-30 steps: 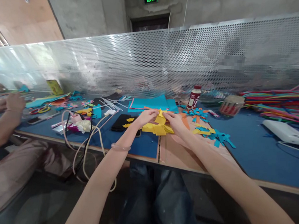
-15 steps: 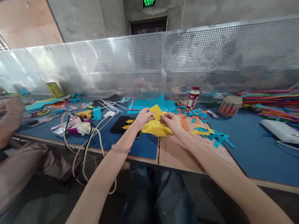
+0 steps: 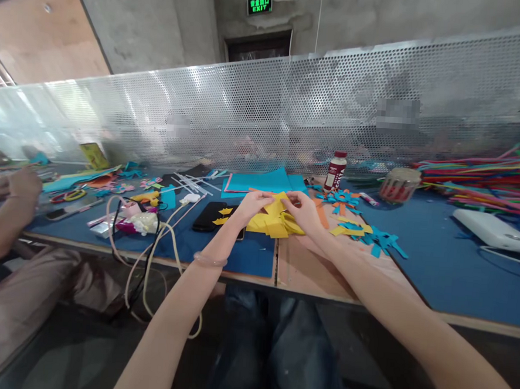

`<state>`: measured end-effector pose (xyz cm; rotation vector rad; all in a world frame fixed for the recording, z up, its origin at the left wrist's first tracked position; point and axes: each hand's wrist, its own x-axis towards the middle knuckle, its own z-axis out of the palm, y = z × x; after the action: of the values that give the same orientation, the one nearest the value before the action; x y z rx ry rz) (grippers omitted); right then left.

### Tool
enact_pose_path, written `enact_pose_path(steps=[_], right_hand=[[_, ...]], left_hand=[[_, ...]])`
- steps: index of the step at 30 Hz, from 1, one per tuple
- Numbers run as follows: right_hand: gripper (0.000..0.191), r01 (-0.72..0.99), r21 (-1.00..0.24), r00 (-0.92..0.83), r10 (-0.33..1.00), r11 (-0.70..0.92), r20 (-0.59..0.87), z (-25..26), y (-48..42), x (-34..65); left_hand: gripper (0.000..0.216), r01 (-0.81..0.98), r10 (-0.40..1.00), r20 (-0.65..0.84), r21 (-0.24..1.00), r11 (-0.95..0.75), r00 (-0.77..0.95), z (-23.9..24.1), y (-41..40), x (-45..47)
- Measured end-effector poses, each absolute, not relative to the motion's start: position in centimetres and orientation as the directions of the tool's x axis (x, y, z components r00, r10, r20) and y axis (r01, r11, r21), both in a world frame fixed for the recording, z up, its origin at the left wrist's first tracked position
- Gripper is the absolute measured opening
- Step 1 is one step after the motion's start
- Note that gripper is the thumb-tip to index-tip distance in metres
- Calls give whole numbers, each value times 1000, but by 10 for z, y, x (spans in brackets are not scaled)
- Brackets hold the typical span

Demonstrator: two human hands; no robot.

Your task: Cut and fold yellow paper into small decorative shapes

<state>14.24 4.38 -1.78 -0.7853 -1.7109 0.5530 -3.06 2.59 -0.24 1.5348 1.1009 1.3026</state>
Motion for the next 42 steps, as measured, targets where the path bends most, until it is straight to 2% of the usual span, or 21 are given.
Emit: enact_pose_path(steps=[2,6,9,14,17,21,24,27,30,32,34,37,42], right_hand=[[24,252,-668,-148,710,700,689,-19,43,142],[18,378,-491,-157,577,785,802,-16,41,144],[20,397,-413,-191,513,820,837,-14,42,147],[20,408,-269,-279,400,872,873,-16,48,149],[20,402,-215,-323,358,890,876,-17,50,150],[20,390,-203,-376,356,898,855,-16,49,151],[20,361,-243,-361,376,900,853,-15,47,150],[19,313,-352,-307,444,882,842,-14,45,149],[19,263,-569,-235,624,779,746,-12,43,149],[20,163,-736,-217,752,657,623,-10,43,150],[21,41,-852,-255,830,522,496,-10,44,152],[21,-16,-917,-313,869,399,384,-10,47,155],[24,10,-916,-371,852,402,370,-14,49,154]], left_hand=[[29,65,961,251,964,-259,112,-2,26,-30],[30,0,963,223,974,-225,150,-1,24,-29],[29,-77,966,228,972,-220,121,0,25,-28],[29,-211,948,243,957,-200,204,1,24,-29],[32,-253,942,260,946,-204,210,3,22,-29],[36,-233,935,280,945,-230,216,3,22,-30],[39,-170,948,276,953,-249,160,1,25,-30],[37,-102,954,277,959,-265,120,0,27,-31],[35,-26,956,274,962,-273,102,0,25,-32],[34,31,955,285,957,-288,82,2,24,-32],[31,78,950,306,948,-310,61,3,22,-33],[24,132,934,355,925,-358,46,6,21,-34],[22,211,900,426,875,-436,95,8,21,-36]])
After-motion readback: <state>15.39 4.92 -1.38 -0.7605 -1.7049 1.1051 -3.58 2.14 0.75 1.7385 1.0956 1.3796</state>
